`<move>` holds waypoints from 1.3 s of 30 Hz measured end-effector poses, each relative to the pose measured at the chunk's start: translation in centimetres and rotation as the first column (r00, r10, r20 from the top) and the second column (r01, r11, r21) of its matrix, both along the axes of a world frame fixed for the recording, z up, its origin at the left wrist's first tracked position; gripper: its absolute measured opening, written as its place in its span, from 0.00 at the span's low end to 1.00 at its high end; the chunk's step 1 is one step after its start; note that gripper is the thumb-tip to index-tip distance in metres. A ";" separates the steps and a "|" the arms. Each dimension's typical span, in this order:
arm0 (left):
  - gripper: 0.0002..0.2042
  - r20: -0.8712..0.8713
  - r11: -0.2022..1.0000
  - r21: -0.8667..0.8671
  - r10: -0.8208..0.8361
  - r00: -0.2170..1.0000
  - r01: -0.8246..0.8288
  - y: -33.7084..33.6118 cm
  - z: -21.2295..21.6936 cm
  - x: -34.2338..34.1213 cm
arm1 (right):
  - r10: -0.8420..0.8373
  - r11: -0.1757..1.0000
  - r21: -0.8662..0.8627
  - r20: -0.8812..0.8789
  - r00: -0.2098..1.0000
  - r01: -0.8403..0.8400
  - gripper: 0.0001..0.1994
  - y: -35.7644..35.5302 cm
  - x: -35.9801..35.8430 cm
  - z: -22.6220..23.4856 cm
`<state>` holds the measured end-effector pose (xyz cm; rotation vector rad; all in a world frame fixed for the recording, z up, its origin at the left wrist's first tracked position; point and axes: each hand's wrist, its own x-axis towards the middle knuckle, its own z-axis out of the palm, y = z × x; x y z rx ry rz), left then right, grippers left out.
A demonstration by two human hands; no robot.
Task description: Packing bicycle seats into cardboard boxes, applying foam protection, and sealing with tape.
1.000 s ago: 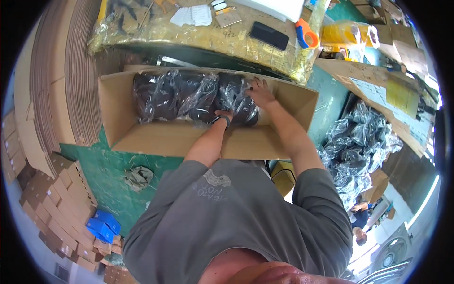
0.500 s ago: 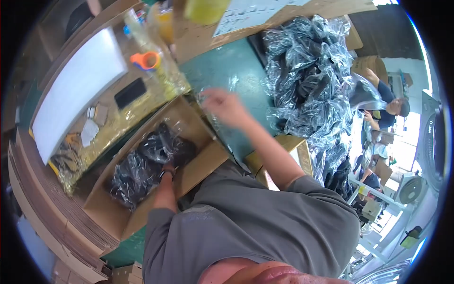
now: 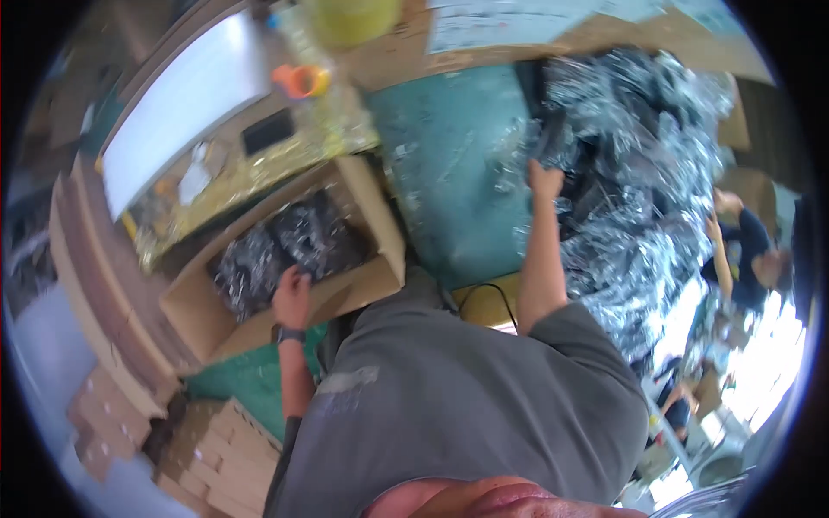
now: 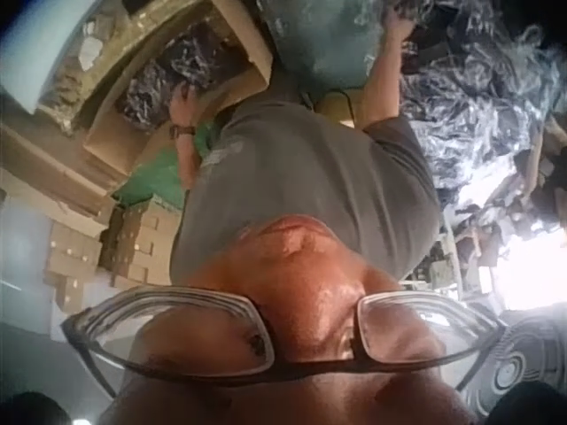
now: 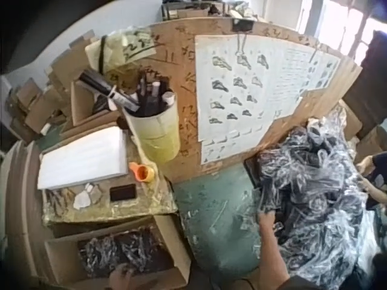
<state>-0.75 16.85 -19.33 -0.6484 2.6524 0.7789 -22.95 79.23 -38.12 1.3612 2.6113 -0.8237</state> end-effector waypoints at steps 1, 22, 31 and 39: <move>0.20 -0.056 0.999 0.052 -0.005 0.998 0.008 -0.5 -0.6 1.9 | -0.215 0.765 -0.644 -0.257 0.942 -0.001 0.21 -4.1 1.2 4.6; 0.38 0.029 0.504 -0.270 -0.847 0.530 0.820 -9.8 -29.2 -3.9 | 0.320 0.619 -0.776 0.111 0.941 -0.119 0.26 -48.5 12.7 11.7; 0.40 -0.087 0.990 -0.133 -0.068 0.994 0.056 -22.4 -12.9 3.6 | 0.818 0.507 -0.259 0.445 0.364 -0.822 0.29 -43.7 11.8 -10.9; 0.62 0.126 0.805 -0.485 0.451 0.884 -0.342 -35.3 -23.5 9.3 | 0.879 0.376 -0.219 0.392 0.271 -0.901 0.32 -52.9 10.0 6.5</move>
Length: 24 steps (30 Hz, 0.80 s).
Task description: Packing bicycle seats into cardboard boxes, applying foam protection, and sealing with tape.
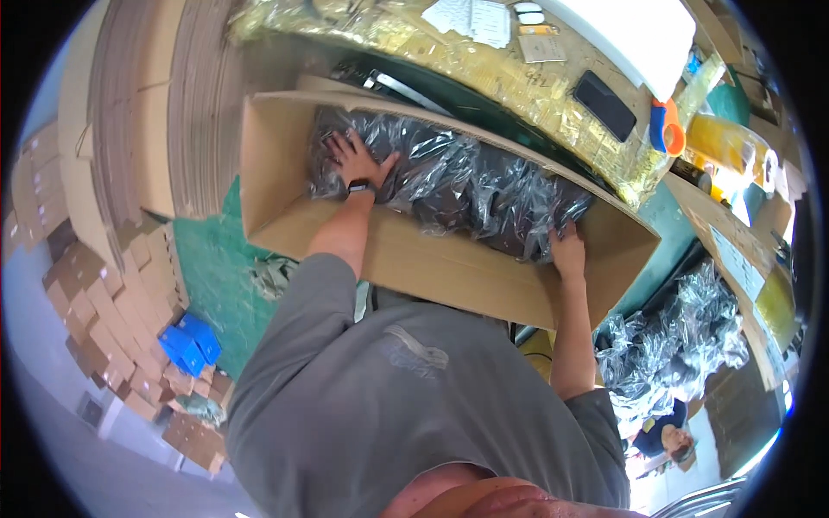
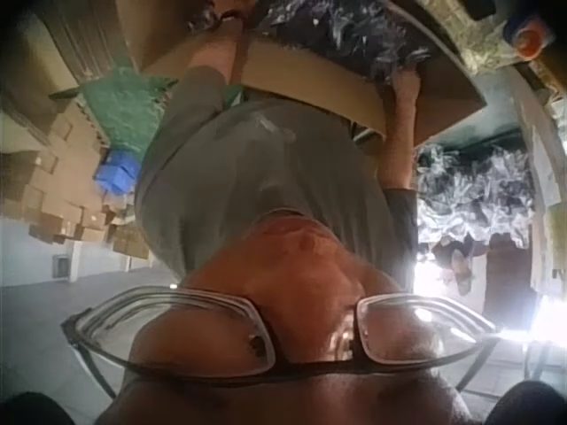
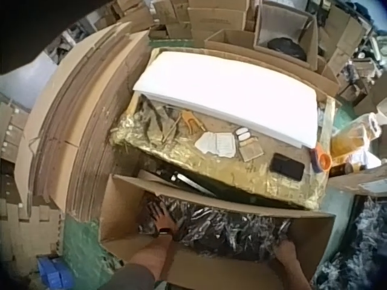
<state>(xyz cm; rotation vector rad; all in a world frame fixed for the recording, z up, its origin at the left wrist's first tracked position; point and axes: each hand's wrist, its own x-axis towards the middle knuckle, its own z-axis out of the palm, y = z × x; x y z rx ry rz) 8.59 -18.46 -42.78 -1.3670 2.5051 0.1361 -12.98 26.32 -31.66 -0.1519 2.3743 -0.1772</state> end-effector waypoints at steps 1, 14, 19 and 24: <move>0.63 0.053 0.999 -0.017 0.049 0.997 -0.048 0.1 -0.8 0.3 | 0.050 0.991 -0.117 -0.099 0.994 -0.061 0.32 -0.2 1.2 1.8; 0.41 -0.246 0.903 0.185 -0.340 0.908 0.388 14.8 -1.8 -6.8 | -0.332 0.896 -0.333 -0.068 0.941 0.293 0.31 0.2 12.8 18.9; 0.44 -0.182 0.923 0.054 -0.367 0.912 0.382 21.0 -1.1 -11.2 | -0.378 0.865 -0.386 -0.080 0.922 0.321 0.27 2.3 12.4 22.1; 0.53 -0.335 0.857 0.128 -0.436 0.835 0.499 24.7 -3.9 -10.4 | -0.311 0.858 -0.452 -0.078 0.947 0.245 0.26 5.9 11.1 23.3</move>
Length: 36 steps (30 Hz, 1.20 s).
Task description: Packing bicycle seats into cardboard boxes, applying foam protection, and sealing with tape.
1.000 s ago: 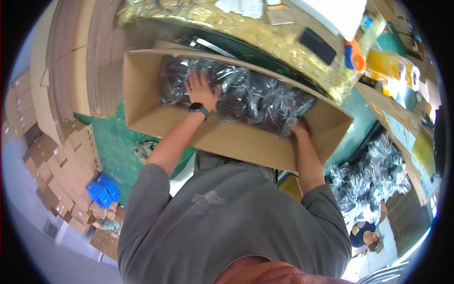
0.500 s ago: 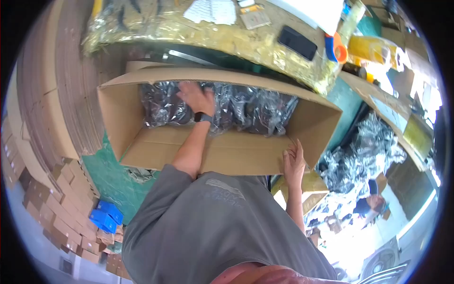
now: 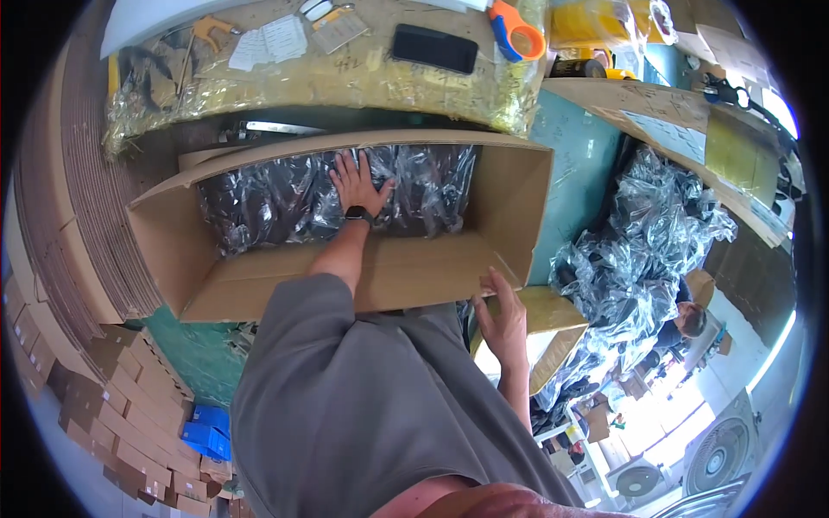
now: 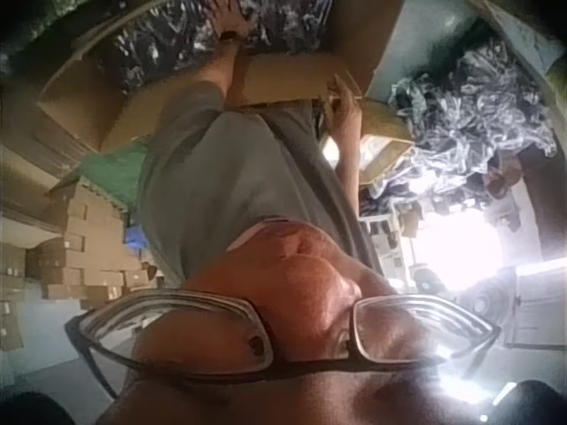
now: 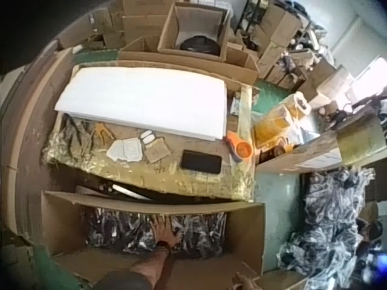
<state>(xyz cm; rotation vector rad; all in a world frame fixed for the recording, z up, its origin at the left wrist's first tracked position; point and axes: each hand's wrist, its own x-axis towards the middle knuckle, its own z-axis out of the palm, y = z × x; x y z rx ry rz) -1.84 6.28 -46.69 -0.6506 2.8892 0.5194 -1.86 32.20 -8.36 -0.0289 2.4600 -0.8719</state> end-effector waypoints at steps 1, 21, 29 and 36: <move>0.53 -0.015 1.000 0.014 -0.018 1.000 0.018 0.1 0.0 -1.8 | 0.034 0.999 0.001 -0.001 0.999 -0.034 0.26 1.0 -0.8 0.0; 0.35 -0.205 0.763 -0.535 -0.533 0.821 0.362 -8.0 32.4 -32.6 | -0.253 0.967 -0.060 -0.302 0.919 0.247 0.18 14.9 -2.0 3.1; 0.18 -0.317 0.681 0.224 -0.625 0.713 0.697 -23.1 23.1 -44.3 | -0.524 0.830 0.082 -0.225 0.822 0.551 0.18 14.3 6.3 2.8; 0.19 -0.603 0.826 -0.186 -0.523 0.602 0.532 -13.5 29.9 -31.6 | -0.815 0.537 -0.315 0.046 0.578 0.783 0.22 24.0 -0.2 -11.0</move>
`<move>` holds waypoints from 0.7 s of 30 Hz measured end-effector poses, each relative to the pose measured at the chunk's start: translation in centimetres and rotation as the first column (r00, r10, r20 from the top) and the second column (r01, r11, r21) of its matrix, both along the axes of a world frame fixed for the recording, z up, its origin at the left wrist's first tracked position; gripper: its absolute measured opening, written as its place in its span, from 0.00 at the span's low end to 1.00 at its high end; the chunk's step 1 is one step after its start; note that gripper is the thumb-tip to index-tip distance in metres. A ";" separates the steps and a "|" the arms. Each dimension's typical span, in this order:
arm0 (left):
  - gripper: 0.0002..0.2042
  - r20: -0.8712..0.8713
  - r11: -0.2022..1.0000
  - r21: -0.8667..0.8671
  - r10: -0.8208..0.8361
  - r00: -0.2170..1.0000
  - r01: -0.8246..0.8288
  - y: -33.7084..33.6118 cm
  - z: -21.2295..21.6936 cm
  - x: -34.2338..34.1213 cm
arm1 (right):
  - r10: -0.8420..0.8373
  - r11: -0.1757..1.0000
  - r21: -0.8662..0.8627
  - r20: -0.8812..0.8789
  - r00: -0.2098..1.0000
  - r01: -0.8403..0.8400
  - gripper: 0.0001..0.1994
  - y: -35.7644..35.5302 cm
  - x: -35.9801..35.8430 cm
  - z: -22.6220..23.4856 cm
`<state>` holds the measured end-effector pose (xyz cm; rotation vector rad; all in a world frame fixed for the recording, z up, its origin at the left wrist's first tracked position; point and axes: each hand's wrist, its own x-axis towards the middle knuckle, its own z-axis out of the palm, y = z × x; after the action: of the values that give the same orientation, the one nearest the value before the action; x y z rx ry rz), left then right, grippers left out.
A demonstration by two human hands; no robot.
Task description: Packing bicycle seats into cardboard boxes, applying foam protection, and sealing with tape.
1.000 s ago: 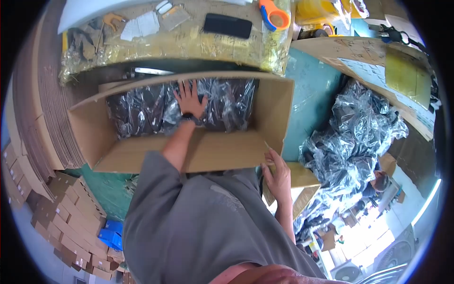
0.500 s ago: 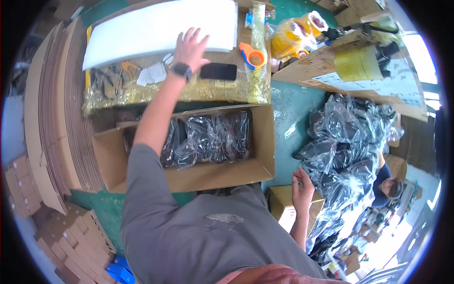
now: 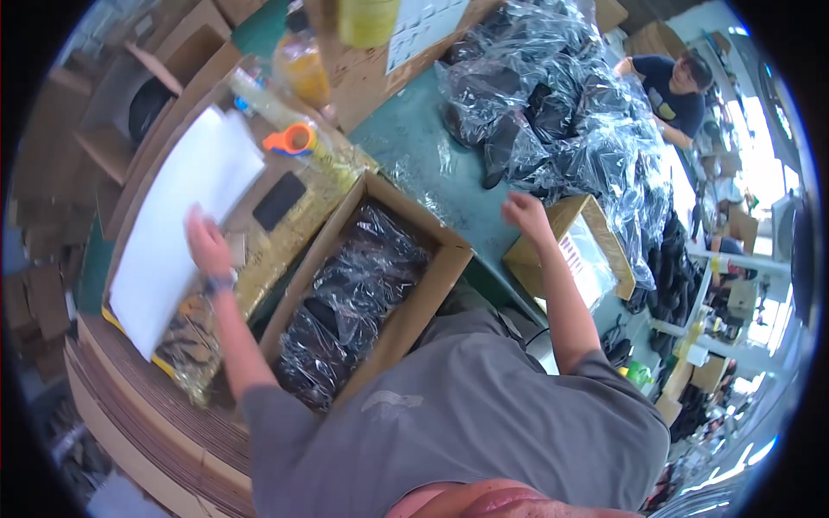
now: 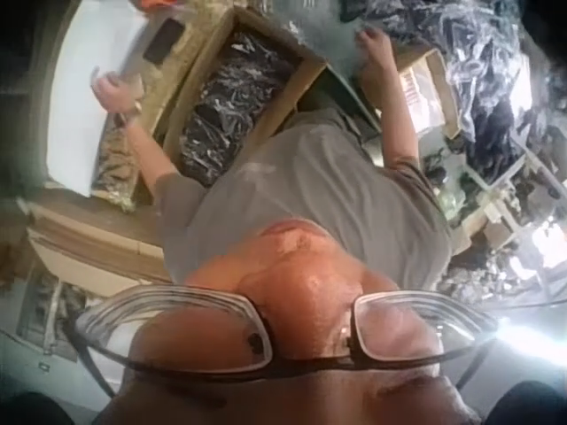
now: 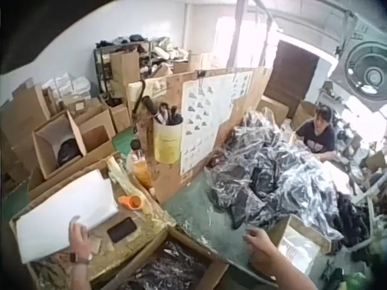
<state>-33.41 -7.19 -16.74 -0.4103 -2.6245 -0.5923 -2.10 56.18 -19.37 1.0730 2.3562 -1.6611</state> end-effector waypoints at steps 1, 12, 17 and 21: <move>0.20 0.020 0.994 0.004 -0.111 0.994 0.111 3.8 3.0 6.7 | 0.062 0.946 0.310 0.111 0.992 -0.093 0.29 2.7 -3.3 -2.0; 0.08 0.906 0.998 0.032 -0.055 0.420 0.061 25.6 -4.6 26.6 | -0.335 0.940 0.077 0.020 0.942 0.333 0.59 5.5 -10.7 -13.6; 0.29 0.648 0.571 0.750 -0.539 0.538 -0.332 47.0 6.5 25.5 | -0.231 0.867 -0.487 -0.202 0.952 0.107 0.35 2.9 0.5 3.2; 0.32 0.723 0.597 0.691 -0.584 0.370 -0.407 51.8 3.6 27.4 | 0.516 0.828 -0.082 -0.275 0.811 -0.554 0.23 16.9 4.1 11.8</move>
<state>-5.96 44.58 -13.13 0.1969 -2.7067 -2.6749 1.99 73.07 -7.61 0.1362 2.2984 -1.7719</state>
